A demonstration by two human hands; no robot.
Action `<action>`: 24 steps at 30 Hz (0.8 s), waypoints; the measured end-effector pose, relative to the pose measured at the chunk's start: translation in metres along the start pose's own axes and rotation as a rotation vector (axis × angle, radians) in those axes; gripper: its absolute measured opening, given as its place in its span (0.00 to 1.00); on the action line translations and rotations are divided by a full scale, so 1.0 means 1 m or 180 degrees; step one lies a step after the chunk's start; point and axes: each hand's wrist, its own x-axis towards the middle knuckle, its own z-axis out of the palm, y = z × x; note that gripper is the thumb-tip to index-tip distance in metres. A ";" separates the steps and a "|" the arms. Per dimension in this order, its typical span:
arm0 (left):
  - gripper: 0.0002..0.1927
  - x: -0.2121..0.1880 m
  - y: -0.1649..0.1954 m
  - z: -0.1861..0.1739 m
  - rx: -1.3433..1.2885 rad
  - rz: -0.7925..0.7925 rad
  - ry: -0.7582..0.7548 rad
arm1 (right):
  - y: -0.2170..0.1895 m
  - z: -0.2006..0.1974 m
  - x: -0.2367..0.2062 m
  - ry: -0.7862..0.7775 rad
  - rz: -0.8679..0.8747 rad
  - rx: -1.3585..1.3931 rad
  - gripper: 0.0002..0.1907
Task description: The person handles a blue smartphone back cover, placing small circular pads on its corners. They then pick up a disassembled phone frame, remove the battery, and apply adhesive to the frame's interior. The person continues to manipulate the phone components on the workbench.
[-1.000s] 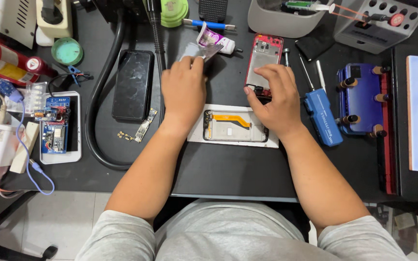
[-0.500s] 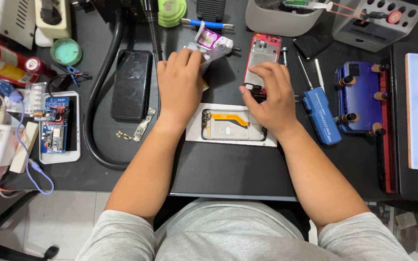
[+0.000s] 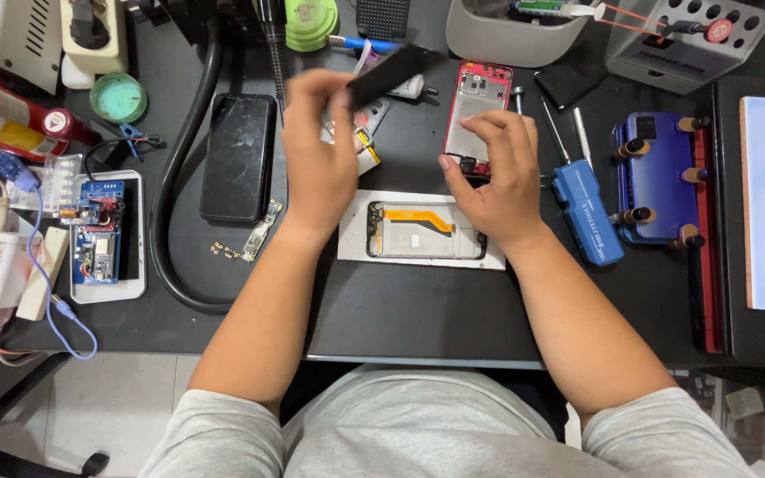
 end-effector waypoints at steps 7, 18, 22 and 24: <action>0.19 -0.003 -0.031 0.005 -0.4015 -0.1423 -0.0684 | 0.001 0.004 -0.001 -0.0030 -0.0047 0.0044 0.24; 0.53 -0.009 0.004 0.003 -0.4792 -0.2505 -0.1355 | 0.000 0.007 0.001 0.0015 0.0029 0.0018 0.24; 0.52 -0.010 0.011 0.004 -0.5121 -0.2499 -0.1466 | 0.000 0.008 0.000 -0.0001 0.0057 0.0040 0.24; 0.48 -0.011 0.010 0.003 -0.5266 -0.2552 -0.1485 | 0.001 0.008 0.000 -0.0005 0.0041 0.0028 0.24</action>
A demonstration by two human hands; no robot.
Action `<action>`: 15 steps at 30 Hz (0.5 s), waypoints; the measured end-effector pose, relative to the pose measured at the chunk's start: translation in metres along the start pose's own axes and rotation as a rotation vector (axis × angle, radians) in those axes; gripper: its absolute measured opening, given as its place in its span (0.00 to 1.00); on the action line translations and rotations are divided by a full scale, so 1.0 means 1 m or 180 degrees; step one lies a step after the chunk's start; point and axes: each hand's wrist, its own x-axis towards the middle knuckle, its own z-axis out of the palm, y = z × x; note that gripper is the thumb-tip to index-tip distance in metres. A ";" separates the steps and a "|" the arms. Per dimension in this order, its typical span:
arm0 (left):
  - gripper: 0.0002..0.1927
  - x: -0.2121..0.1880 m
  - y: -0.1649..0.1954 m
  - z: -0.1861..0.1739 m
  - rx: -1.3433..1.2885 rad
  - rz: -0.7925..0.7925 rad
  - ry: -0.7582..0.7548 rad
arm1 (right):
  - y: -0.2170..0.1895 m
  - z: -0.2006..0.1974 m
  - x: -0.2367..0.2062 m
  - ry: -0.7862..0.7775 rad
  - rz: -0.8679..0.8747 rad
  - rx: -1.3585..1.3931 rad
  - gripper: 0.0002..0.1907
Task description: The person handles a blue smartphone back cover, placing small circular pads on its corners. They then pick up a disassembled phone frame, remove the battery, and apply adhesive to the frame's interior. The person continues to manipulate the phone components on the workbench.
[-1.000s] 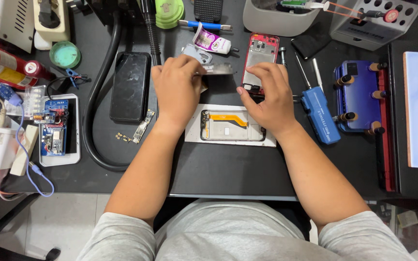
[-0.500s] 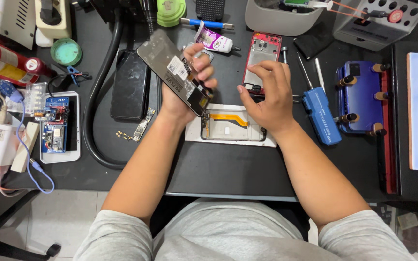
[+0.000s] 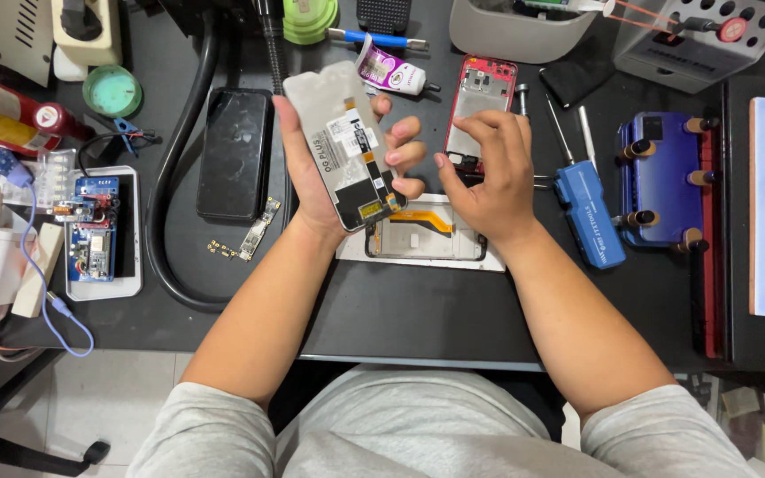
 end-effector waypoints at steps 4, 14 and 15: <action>0.47 0.001 0.001 -0.005 0.0188 -0.0010 -0.0063 | 0.002 -0.001 0.000 -0.0023 -0.0016 -0.0048 0.23; 0.50 0.003 -0.002 -0.012 0.0242 0.0147 0.0059 | 0.004 -0.002 0.001 0.0013 -0.0015 -0.0067 0.23; 0.50 0.003 -0.002 -0.013 0.0254 0.0187 0.0107 | 0.004 -0.002 0.000 0.0010 -0.0007 -0.0053 0.23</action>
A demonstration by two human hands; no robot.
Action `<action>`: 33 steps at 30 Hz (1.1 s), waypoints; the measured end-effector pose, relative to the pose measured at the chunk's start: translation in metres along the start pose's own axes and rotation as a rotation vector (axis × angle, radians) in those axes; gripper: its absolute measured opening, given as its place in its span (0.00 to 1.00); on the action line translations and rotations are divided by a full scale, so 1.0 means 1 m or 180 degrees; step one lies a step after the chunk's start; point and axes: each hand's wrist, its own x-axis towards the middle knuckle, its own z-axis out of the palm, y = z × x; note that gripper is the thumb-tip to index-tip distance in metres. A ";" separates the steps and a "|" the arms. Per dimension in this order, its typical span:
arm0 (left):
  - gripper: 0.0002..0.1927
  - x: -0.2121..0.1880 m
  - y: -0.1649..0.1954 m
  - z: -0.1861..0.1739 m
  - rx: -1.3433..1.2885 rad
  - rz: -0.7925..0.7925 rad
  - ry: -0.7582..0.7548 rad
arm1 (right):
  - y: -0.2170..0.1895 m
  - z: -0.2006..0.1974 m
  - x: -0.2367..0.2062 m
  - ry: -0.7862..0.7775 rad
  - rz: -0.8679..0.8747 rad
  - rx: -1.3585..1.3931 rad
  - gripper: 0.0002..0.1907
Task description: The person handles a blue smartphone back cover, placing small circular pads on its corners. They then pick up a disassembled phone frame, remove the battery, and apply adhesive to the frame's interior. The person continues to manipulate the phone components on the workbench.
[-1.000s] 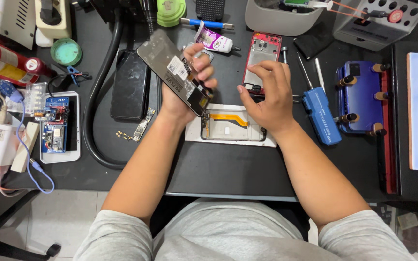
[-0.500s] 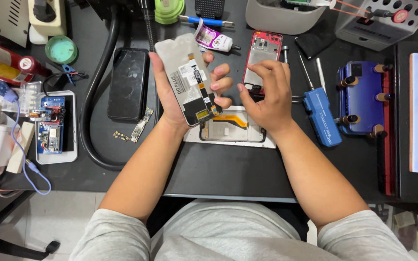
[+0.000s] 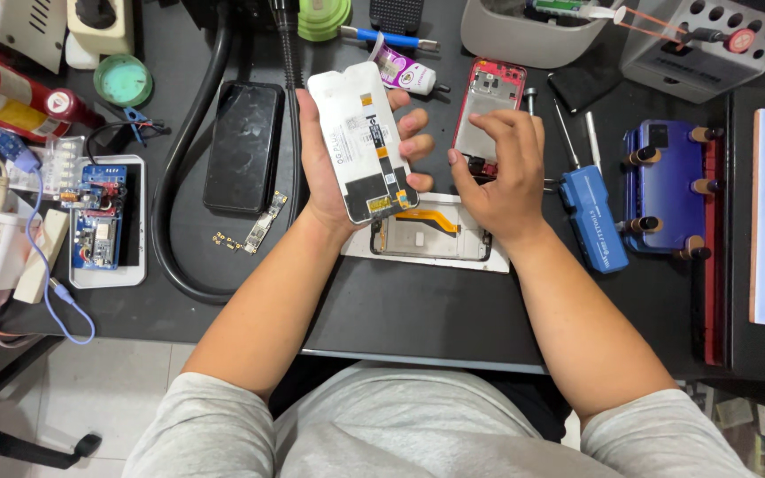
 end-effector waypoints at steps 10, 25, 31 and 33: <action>0.50 0.001 0.001 -0.003 0.0084 0.0026 -0.0058 | 0.000 0.000 -0.001 -0.0024 0.0029 0.0021 0.22; 0.53 0.001 0.001 -0.006 0.0365 0.0153 -0.0027 | 0.000 -0.001 0.000 -0.0030 0.0087 0.0036 0.23; 0.53 -0.003 -0.001 -0.005 0.0391 0.0103 -0.0118 | 0.001 -0.001 -0.001 -0.0042 0.0069 -0.0042 0.23; 0.53 -0.002 -0.001 -0.004 0.0397 0.0137 -0.0155 | 0.001 -0.001 0.000 -0.0017 0.0041 -0.0018 0.23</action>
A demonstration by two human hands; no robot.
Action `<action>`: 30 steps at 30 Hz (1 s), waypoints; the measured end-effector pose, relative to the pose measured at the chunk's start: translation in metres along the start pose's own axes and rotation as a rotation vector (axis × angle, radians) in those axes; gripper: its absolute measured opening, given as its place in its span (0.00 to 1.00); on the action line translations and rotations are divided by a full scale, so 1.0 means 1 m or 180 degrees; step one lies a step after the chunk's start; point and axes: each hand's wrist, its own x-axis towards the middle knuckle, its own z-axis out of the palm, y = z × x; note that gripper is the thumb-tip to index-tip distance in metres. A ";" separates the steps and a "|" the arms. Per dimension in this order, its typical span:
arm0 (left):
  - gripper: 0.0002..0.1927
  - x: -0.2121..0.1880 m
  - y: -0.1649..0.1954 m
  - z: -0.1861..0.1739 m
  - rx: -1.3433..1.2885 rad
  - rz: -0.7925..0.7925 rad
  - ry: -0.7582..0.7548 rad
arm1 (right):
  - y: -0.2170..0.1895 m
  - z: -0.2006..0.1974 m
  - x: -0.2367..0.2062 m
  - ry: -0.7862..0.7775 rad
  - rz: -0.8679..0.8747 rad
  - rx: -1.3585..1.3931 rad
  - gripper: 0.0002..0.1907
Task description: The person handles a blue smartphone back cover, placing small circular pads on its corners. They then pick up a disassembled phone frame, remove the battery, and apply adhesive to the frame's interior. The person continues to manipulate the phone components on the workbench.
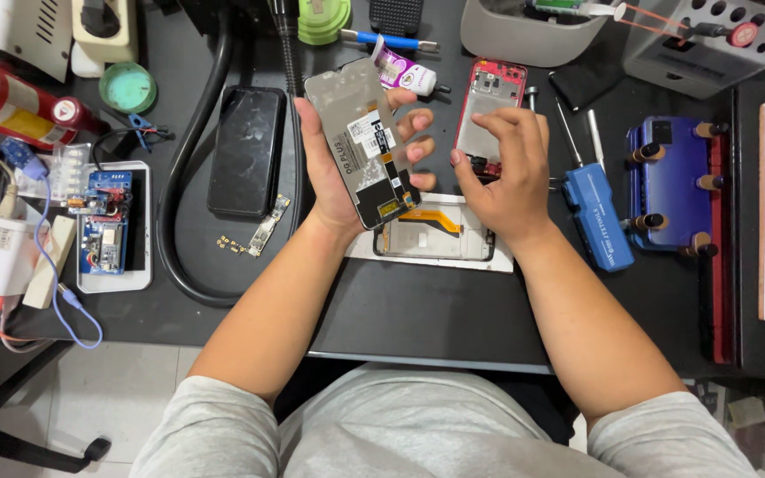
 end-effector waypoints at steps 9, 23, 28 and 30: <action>0.54 0.001 -0.001 -0.001 0.0042 -0.0041 -0.0079 | -0.002 -0.001 -0.001 -0.0020 0.0012 0.0048 0.21; 0.55 0.001 0.000 0.000 0.0082 -0.0012 -0.0116 | -0.003 -0.001 -0.001 -0.0022 0.0010 0.0021 0.20; 0.56 0.001 0.000 0.002 0.0056 -0.0014 -0.0102 | -0.003 -0.002 0.000 -0.0025 0.0001 0.0005 0.20; 0.57 0.002 0.000 0.004 0.0069 0.0017 -0.0030 | -0.004 -0.002 0.001 -0.0011 -0.0016 0.0016 0.20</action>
